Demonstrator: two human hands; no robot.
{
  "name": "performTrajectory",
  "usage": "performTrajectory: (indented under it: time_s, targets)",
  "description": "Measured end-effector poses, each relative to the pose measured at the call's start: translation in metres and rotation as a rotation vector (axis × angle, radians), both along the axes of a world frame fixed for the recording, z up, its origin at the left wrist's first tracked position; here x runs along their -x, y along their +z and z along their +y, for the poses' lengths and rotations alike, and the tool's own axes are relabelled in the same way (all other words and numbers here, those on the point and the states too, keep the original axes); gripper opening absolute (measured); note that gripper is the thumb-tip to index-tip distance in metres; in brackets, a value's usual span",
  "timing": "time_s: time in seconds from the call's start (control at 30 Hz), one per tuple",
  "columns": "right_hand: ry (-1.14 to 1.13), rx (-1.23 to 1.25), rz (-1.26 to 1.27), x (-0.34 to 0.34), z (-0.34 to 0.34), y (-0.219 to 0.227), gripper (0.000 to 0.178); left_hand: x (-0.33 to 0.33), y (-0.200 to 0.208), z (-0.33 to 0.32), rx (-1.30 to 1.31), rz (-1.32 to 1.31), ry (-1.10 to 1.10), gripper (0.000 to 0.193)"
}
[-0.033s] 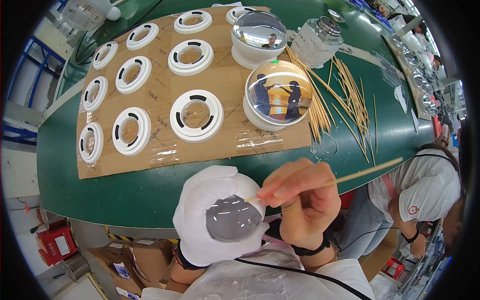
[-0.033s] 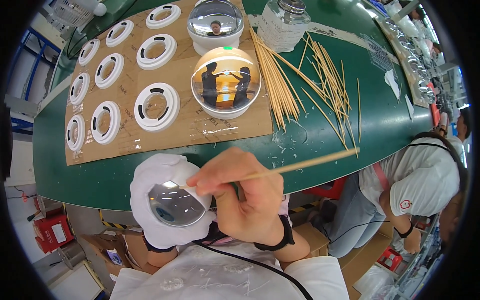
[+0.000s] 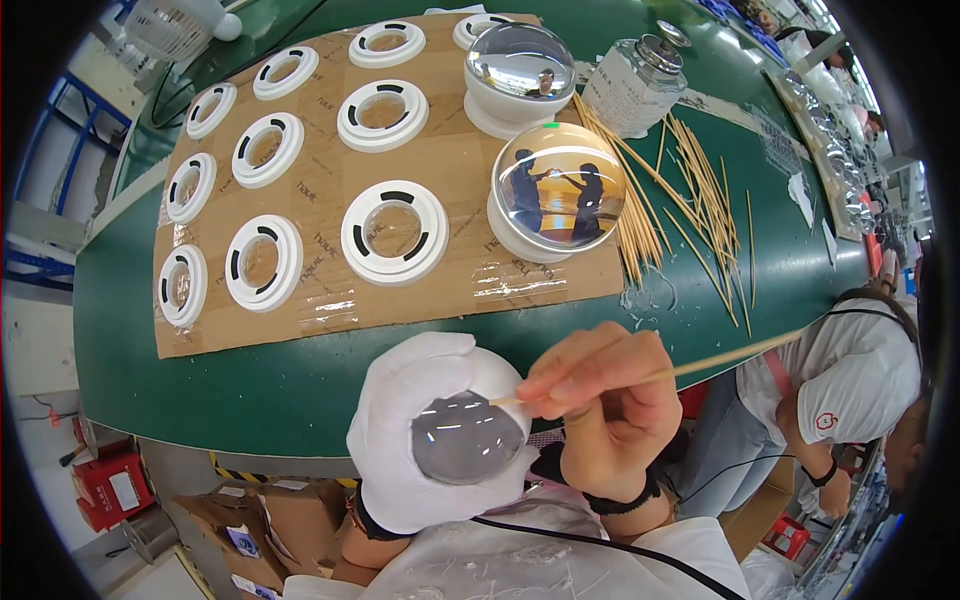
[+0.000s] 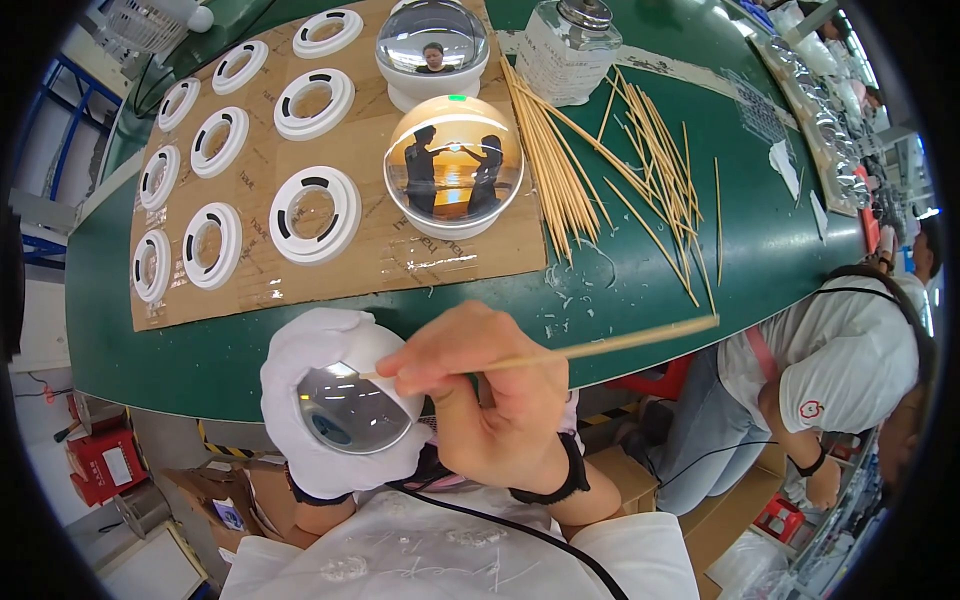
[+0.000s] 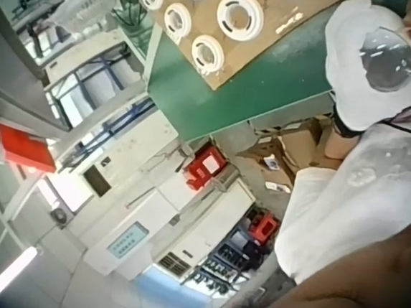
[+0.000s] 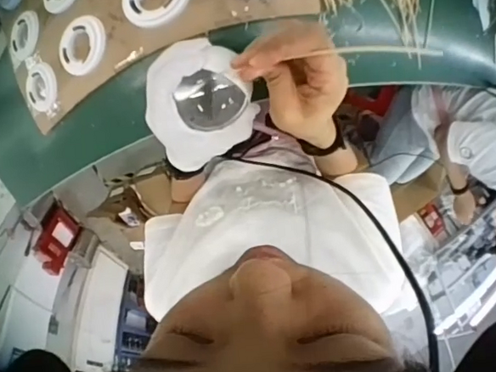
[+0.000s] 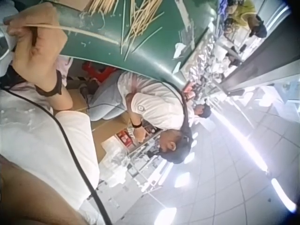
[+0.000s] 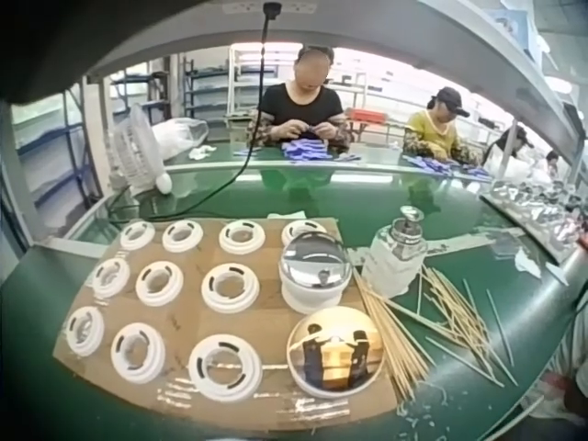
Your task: The person uses a wooden stick to apply adhesive around the rim of a white base, wipes a clear dome with a cloth, and presses the dome onto the base. They then place the assembled globe onto a cardboard sheet and pick up another base to repeat the process.
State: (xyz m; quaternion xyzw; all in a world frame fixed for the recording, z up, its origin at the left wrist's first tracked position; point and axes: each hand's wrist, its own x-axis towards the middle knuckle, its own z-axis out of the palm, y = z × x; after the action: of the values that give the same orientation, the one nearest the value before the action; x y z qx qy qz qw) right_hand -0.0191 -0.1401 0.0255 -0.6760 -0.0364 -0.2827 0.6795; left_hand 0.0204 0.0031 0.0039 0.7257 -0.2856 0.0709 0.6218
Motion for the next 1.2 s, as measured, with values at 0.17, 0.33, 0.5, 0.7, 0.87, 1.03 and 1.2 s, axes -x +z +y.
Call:
performTrajectory:
  time_s: [0.17, 0.33, 0.5, 0.7, 0.87, 1.03, 1.2]
  targets:
    - [0.05, -0.114, 0.013, 0.011, -0.005, -0.005, 0.025, -0.001, 0.004, 0.004, 0.006, 0.053, -0.032, 0.072]
    - [0.046, -0.139, 0.093, 0.001, 0.0, 0.004, 0.021, -0.001, 0.0, 0.001, 0.061, 0.052, -0.034, 0.073]
    - [0.059, 0.016, -0.001, 0.003, -0.003, -0.001, 0.012, 0.002, 0.004, 0.001, 0.102, 0.145, -0.04, 0.072]
    - [0.077, -0.024, -0.007, -0.004, 0.0, -0.002, 0.012, 0.003, 0.004, 0.0, 0.099, 0.146, -0.031, 0.07]
    - [0.075, -0.026, 0.015, -0.003, 0.0, -0.002, 0.012, 0.002, 0.003, -0.001, 0.078, 0.115, -0.028, 0.069]
    - [0.091, -0.02, 0.023, 0.005, -0.002, -0.003, 0.012, 0.003, 0.003, 0.001, 0.021, 0.087, -0.01, 0.07]
    - [0.059, -0.036, 0.018, -0.002, 0.004, 0.004, 0.023, -0.002, 0.001, 0.001, 0.067, 0.05, -0.043, 0.071]
